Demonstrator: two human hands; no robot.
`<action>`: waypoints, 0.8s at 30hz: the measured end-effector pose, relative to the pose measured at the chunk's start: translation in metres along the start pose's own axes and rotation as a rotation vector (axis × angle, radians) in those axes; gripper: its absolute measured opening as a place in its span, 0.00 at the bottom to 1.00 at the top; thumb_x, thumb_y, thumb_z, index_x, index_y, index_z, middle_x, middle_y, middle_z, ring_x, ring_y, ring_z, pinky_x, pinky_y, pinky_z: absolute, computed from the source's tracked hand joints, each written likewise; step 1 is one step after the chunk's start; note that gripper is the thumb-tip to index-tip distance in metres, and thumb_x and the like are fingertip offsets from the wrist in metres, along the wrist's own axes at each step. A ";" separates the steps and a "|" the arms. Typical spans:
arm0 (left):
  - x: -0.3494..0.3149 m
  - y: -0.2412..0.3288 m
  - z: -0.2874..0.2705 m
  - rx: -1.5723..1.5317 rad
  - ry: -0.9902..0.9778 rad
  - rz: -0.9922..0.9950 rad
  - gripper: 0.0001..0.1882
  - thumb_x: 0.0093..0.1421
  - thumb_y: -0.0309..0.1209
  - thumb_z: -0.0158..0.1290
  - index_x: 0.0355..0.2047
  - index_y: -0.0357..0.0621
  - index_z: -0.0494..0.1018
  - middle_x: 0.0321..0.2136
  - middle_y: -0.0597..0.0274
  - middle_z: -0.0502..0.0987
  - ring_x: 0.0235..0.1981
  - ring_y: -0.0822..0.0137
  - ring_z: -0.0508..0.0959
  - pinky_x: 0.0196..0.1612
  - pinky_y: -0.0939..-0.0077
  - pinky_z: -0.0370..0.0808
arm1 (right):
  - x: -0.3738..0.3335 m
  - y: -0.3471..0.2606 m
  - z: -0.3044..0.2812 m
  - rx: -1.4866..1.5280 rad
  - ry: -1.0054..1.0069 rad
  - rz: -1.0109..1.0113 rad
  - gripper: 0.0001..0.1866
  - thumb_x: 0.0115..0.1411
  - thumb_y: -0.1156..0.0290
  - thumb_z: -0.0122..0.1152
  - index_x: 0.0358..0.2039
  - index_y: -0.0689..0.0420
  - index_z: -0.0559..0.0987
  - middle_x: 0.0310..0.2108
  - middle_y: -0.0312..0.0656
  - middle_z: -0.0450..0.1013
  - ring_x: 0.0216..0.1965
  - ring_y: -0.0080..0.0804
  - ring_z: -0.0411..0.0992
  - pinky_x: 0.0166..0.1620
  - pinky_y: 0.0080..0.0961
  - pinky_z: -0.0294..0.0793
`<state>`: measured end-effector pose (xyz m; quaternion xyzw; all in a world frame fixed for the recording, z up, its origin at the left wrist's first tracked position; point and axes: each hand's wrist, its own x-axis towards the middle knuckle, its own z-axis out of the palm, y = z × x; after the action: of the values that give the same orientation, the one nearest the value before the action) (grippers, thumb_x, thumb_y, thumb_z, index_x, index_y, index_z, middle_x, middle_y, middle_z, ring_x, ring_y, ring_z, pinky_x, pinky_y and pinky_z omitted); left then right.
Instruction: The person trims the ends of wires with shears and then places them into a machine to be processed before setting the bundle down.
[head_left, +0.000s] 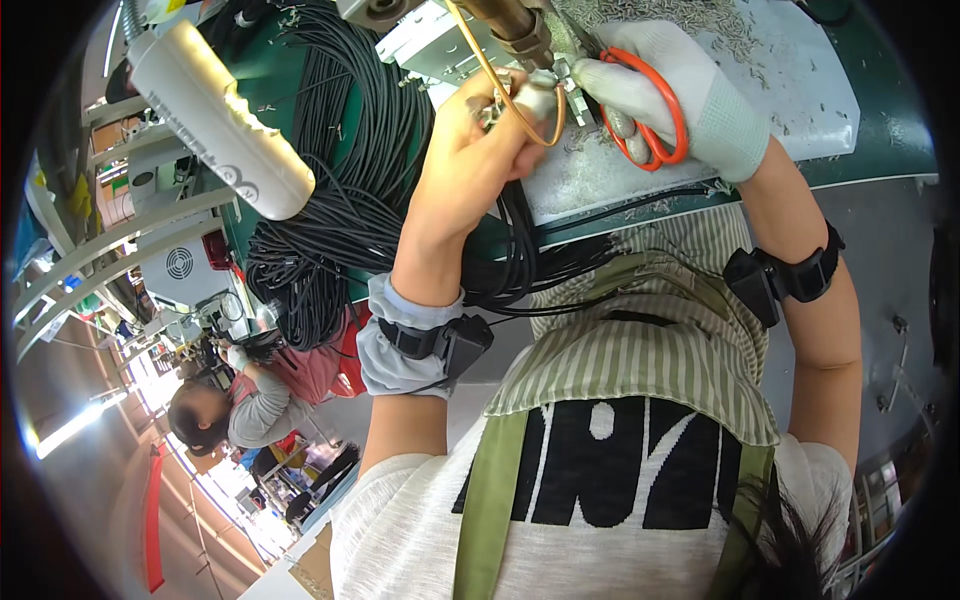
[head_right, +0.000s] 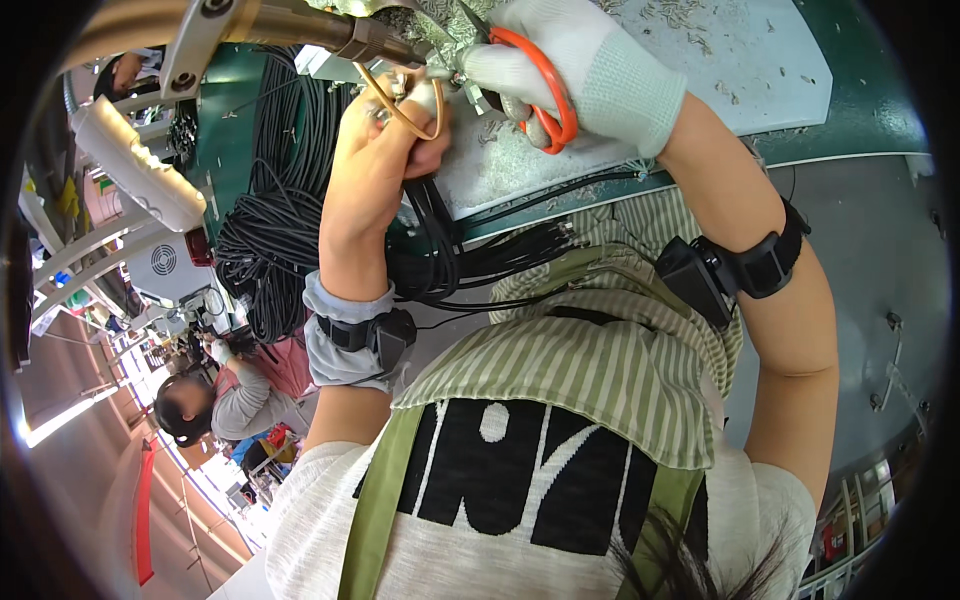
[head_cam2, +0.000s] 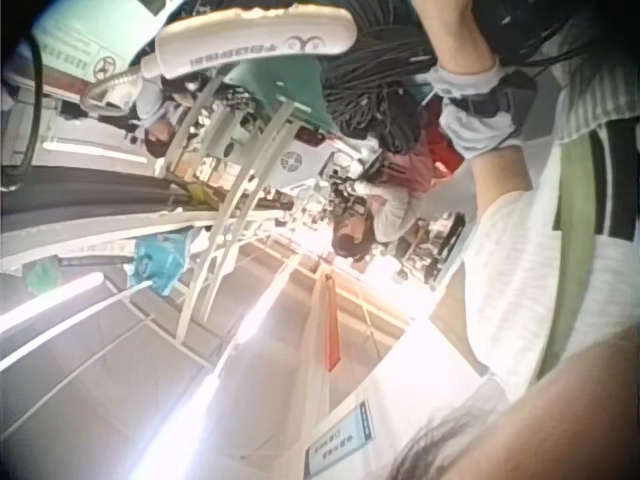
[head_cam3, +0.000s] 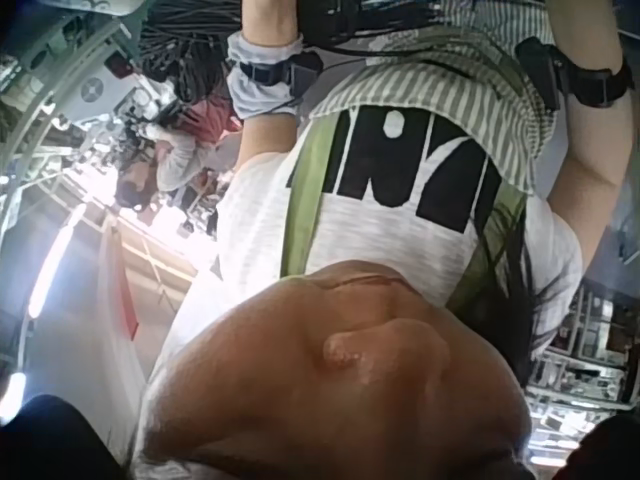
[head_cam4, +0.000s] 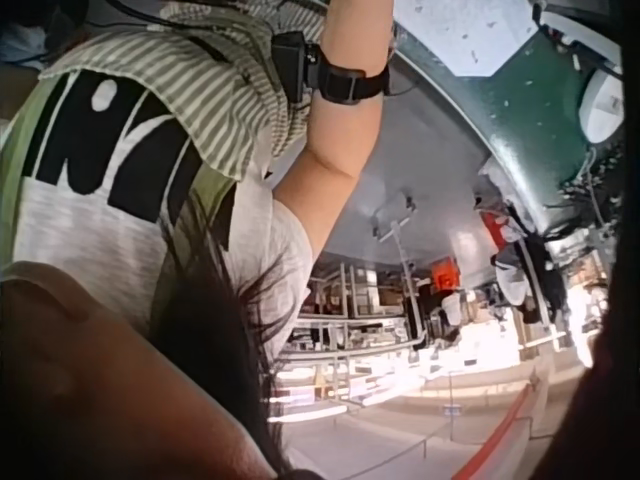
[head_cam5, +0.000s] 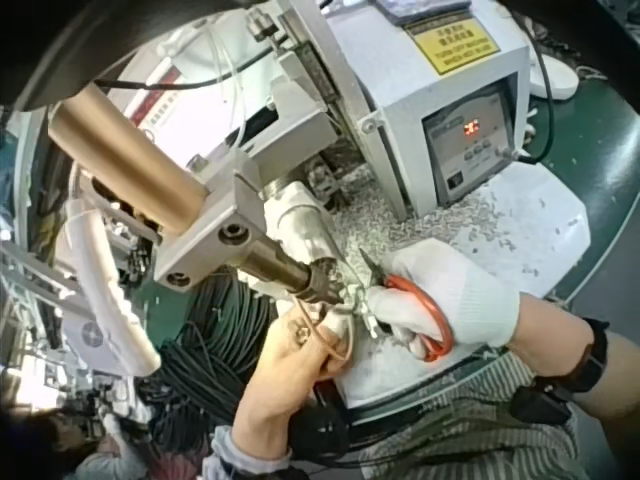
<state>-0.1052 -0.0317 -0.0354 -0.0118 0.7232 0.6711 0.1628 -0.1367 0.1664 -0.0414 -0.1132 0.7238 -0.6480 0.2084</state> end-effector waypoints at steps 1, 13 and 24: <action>-0.003 0.000 -0.002 -0.096 -0.070 -0.001 0.05 0.57 0.24 0.53 0.34 0.37 0.71 0.20 0.67 0.71 0.21 0.79 0.68 0.25 0.84 0.67 | -0.004 -0.001 -0.003 -0.005 -0.003 -0.005 0.14 0.59 0.64 0.54 0.25 0.62 0.73 0.12 0.35 0.66 0.10 0.19 0.63 0.15 0.17 0.61; -0.067 0.010 0.050 0.744 -0.048 0.163 0.11 0.58 0.23 0.51 0.41 0.36 0.65 0.26 0.64 0.74 0.25 0.76 0.73 0.28 0.77 0.71 | -0.063 -0.011 0.001 -0.268 -0.046 -0.236 0.11 0.58 0.68 0.54 0.26 0.63 0.73 0.12 0.36 0.67 0.10 0.21 0.64 0.16 0.18 0.63; -0.065 0.015 0.053 0.119 -0.046 0.123 0.11 0.54 0.19 0.51 0.38 0.36 0.66 0.26 0.70 0.71 0.20 0.83 0.66 0.23 0.89 0.62 | -0.078 -0.004 0.006 0.209 -0.036 -0.036 0.14 0.59 0.64 0.55 0.22 0.61 0.72 0.12 0.36 0.68 0.12 0.19 0.68 0.16 0.17 0.66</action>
<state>-0.0352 0.0080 -0.0068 0.0579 0.7571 0.6358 0.1382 -0.0656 0.1945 -0.0263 -0.1156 0.6462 -0.7215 0.2202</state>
